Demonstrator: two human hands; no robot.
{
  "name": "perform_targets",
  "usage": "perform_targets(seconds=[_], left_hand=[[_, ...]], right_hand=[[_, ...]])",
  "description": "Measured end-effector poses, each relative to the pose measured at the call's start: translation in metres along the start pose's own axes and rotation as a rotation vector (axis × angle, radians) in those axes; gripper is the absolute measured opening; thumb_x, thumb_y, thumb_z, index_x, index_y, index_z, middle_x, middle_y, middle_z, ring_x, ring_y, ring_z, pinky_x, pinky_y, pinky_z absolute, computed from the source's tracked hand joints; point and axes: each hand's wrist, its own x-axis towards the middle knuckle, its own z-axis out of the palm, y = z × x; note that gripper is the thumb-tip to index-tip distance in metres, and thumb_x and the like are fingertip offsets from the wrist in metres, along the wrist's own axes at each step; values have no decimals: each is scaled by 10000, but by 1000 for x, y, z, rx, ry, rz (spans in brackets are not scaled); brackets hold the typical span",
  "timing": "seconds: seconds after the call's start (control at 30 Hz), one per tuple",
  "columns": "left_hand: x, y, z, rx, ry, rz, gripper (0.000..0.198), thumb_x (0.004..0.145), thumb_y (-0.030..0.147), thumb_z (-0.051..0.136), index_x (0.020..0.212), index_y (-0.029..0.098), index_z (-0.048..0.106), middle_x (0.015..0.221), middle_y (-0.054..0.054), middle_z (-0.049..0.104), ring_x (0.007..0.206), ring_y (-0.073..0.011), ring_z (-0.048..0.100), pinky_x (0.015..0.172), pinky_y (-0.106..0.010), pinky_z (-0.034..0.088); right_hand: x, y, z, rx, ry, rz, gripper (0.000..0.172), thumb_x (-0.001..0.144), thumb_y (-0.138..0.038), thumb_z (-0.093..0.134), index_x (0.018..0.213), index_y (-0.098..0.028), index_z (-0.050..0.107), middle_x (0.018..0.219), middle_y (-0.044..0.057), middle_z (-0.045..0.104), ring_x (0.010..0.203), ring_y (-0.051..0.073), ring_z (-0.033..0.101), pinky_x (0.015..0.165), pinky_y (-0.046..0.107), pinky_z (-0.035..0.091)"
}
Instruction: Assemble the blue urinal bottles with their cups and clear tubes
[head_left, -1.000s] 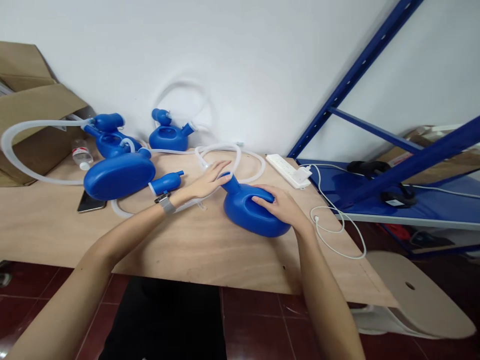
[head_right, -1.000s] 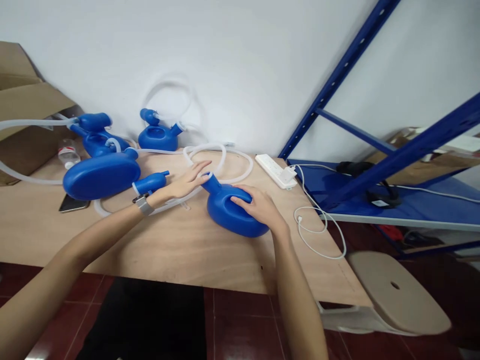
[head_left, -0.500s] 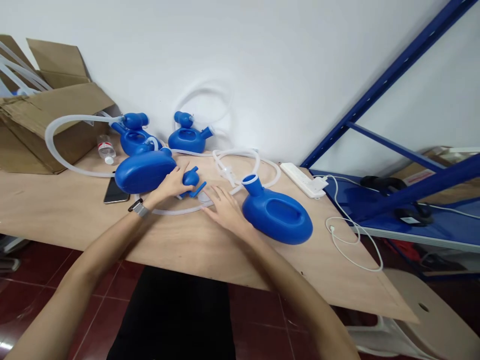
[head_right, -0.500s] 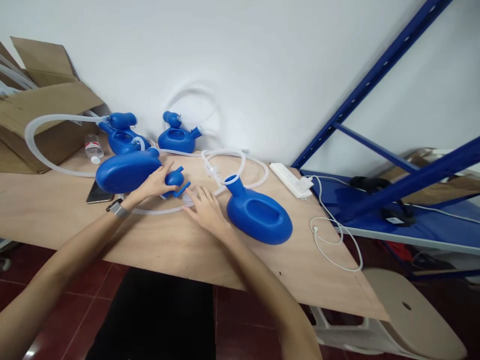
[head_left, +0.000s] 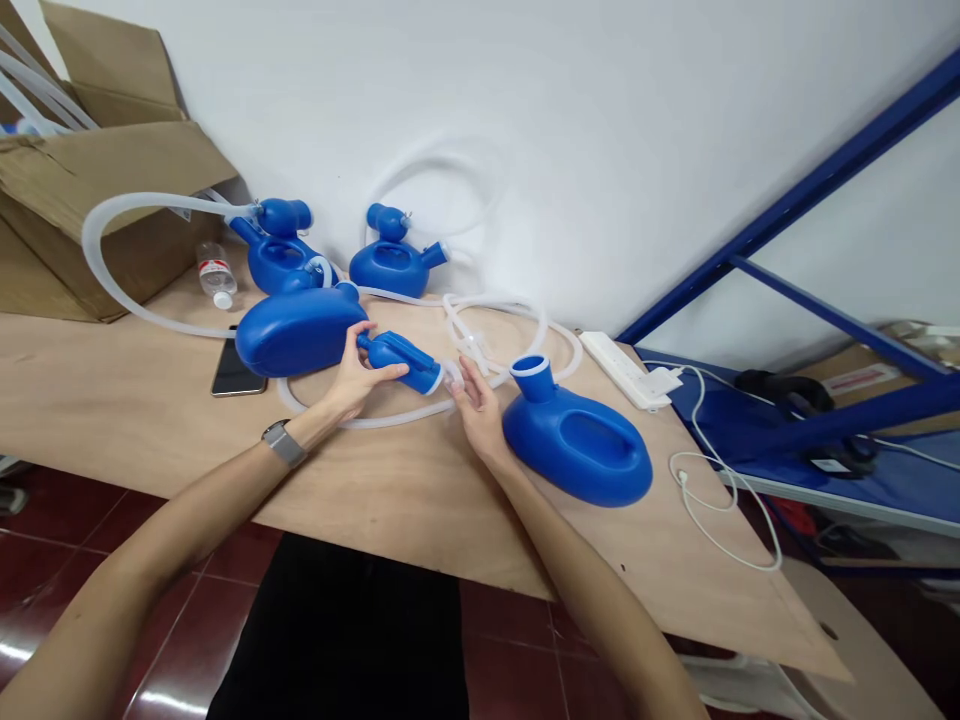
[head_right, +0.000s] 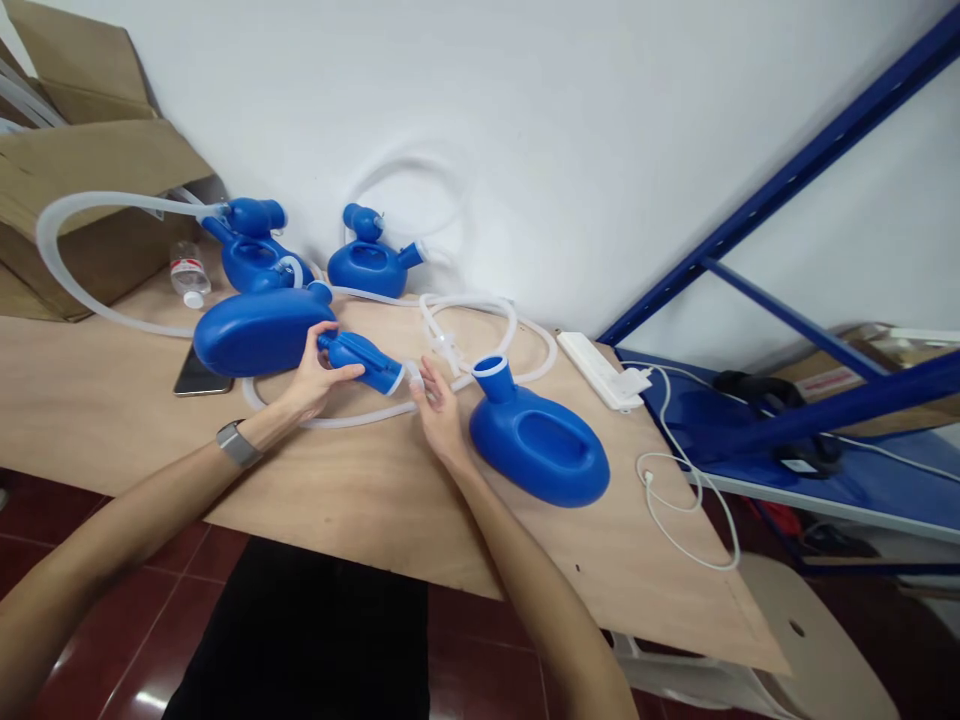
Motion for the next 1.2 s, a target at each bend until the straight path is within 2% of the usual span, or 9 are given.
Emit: perform_targets(seconds=[0.13,0.27,0.37,0.43,0.53,0.7,0.93,1.07,1.2], left_hand=[[-9,0,11,-23,38,-49,828,539,525,1005,1094,272,446,1009,8,582,925,-183,625,795,-316,584],[-13,-4,9,106,53,-1,768,527,581,995,946,239,451,1026,-4,613,962,-192,611,846,-311,530],[-15,-5,3,241,-16,30,705,564,637,975,874,219,500,943,-8,627,933,-208,623,870,-337,524],[-16,-2,-1,301,-98,53,696,563,644,986,919,211,573,934,-25,673,936,-240,660,879,-367,542],[-21,5,-1,312,-272,80,797,567,614,1010,1168,209,676,1099,-97,771,1070,-333,725,953,-448,578],[-33,12,8,369,-488,190,800,659,540,1005,1347,234,733,1430,-140,732,1370,-419,660,1192,-572,505],[-40,3,3,545,-481,360,743,734,505,968,1392,259,727,1359,-113,770,1253,-380,739,1139,-527,565],[-42,-2,-5,693,-430,461,760,751,579,941,1397,249,716,1350,-122,763,1203,-361,756,1097,-483,587],[-39,-6,-17,971,-466,657,632,922,629,770,1431,260,702,1445,-140,721,1201,-336,764,1014,-426,622]], right_hand=[[-10,-3,6,29,-76,-79,791,1033,-709,527,1675,-278,361,1691,175,412,1536,308,514,1213,464,528],[-17,-4,1,-46,-138,-134,794,1024,-778,470,1630,-291,311,1636,187,398,1532,332,496,1266,540,465],[-24,-9,0,-40,-180,-208,796,1054,-781,340,1657,-287,175,1674,199,386,1583,354,437,1311,618,380],[-30,-16,1,-53,-186,-251,762,1080,-732,282,1686,-305,106,1733,180,339,1628,355,373,1323,643,346],[-37,-24,1,-144,-135,-299,684,1106,-628,245,1715,-339,129,1797,111,269,1678,353,275,1324,646,338],[-41,-23,-3,-191,-29,-305,697,1102,-500,296,1737,-418,20,1825,42,228,1691,374,236,1303,681,346],[-46,-27,7,0,-30,-199,667,1081,-643,229,1647,-310,346,1667,126,483,1551,362,484,1284,613,415],[-50,-31,13,180,-41,-95,639,1086,-642,271,1608,-295,398,1572,146,575,1462,364,567,1225,609,471],[-44,-34,11,250,-71,93,663,1076,-712,310,1531,-278,519,1471,120,665,1388,332,621,1203,549,496]])
